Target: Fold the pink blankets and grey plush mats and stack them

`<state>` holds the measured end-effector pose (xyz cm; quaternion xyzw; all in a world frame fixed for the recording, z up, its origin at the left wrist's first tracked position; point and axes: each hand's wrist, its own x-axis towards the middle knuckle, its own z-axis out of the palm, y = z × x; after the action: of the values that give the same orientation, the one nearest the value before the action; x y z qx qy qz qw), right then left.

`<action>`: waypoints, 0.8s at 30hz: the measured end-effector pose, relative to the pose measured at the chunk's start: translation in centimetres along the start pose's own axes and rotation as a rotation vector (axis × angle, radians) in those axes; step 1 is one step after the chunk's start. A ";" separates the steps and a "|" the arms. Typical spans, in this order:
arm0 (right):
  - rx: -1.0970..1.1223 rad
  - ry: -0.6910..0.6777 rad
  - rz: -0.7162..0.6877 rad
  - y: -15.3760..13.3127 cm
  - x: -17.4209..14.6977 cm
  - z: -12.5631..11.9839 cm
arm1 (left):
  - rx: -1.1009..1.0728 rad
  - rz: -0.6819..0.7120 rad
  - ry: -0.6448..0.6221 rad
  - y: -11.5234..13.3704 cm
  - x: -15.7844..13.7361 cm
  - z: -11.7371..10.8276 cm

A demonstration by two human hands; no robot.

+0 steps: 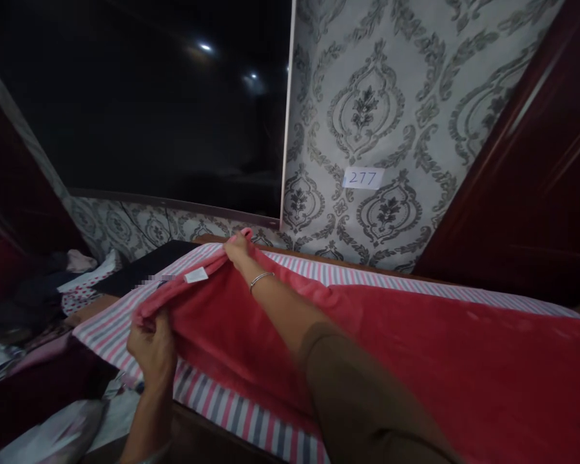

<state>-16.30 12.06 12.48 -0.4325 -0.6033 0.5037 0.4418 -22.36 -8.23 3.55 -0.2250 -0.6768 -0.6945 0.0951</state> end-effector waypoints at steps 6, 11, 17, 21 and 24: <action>0.007 -0.012 -0.001 1.2 0.7 3.4 | 0.072 0.026 0.095 -1.2 0.0 -0.2; -0.023 -0.060 0.009 2.4 2.1 5.3 | -0.014 -0.012 0.152 -1.4 -0.2 0.8; -0.075 -0.088 0.084 4.6 2.4 4.5 | -0.010 -0.131 0.083 -4.0 -0.8 1.7; -0.078 -0.102 0.057 4.8 2.4 4.3 | -0.048 -0.167 0.118 -4.4 -1.2 1.7; -0.082 -0.114 0.027 4.7 2.4 4.3 | -0.108 -0.127 0.117 -4.8 -1.2 1.6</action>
<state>-20.67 13.96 7.65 -0.4291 -0.6416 0.5084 0.3818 -23.12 -6.51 -1.32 -0.1456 -0.6446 -0.7465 0.0778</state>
